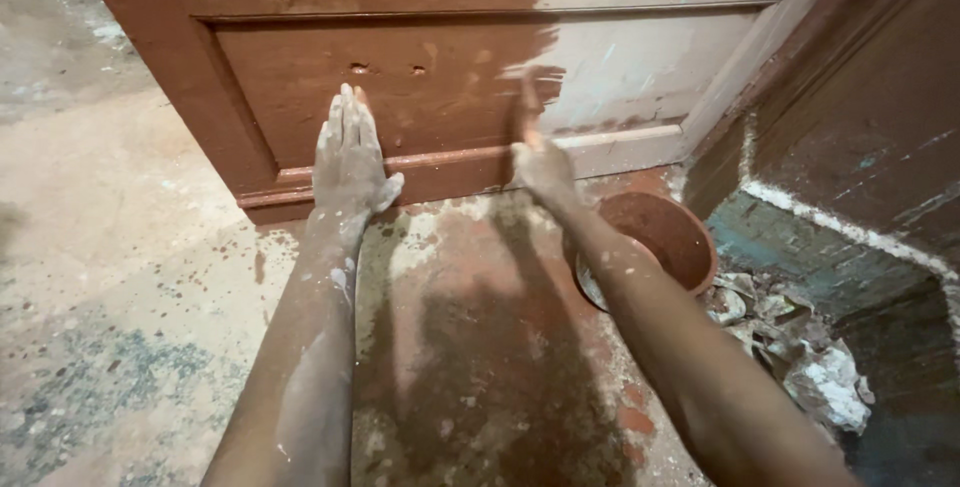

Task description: The person paints a wooden door panel with reddish-brown paint using a paintbrush, dipping the brush into a bucket of paint on the floor and brushing the paint across the unpainted white areas of the door, steadying the door with the other hand.

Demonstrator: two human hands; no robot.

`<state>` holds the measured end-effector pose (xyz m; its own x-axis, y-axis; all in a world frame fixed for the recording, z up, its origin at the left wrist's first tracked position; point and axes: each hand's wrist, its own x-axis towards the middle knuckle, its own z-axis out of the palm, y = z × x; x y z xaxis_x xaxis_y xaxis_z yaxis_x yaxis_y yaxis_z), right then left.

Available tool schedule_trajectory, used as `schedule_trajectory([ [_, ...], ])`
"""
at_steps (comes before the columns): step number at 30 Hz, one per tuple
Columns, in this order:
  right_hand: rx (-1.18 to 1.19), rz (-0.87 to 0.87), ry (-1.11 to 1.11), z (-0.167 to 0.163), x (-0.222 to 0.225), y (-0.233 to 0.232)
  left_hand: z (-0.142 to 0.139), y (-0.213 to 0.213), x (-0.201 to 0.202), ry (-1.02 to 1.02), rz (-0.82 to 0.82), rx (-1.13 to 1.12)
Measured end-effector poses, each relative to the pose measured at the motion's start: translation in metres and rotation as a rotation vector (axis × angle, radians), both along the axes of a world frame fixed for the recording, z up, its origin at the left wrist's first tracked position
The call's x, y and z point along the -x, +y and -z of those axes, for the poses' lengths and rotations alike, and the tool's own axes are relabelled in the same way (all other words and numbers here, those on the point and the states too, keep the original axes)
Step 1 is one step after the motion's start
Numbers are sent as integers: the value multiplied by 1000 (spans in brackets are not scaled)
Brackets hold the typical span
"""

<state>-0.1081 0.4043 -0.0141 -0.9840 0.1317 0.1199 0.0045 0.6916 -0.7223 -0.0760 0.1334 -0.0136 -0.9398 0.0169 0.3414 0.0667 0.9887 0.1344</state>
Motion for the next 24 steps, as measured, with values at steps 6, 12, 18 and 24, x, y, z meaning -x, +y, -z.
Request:
schedule_trajectory([
  [6, -237, -364, 28, -4, -10, -82, -6, -5, -5, 95, 0, 77],
  [12, -308, -428, 219, -36, 4, -53, -8, -10, -7, 86, -21, 124],
  [18, 231, 264, -81, -53, 13, 50, -17, -12, -7, 124, 29, 45],
  [24, 487, 219, -4, -56, 15, 61, -33, 1, -5, 180, 78, -16],
])
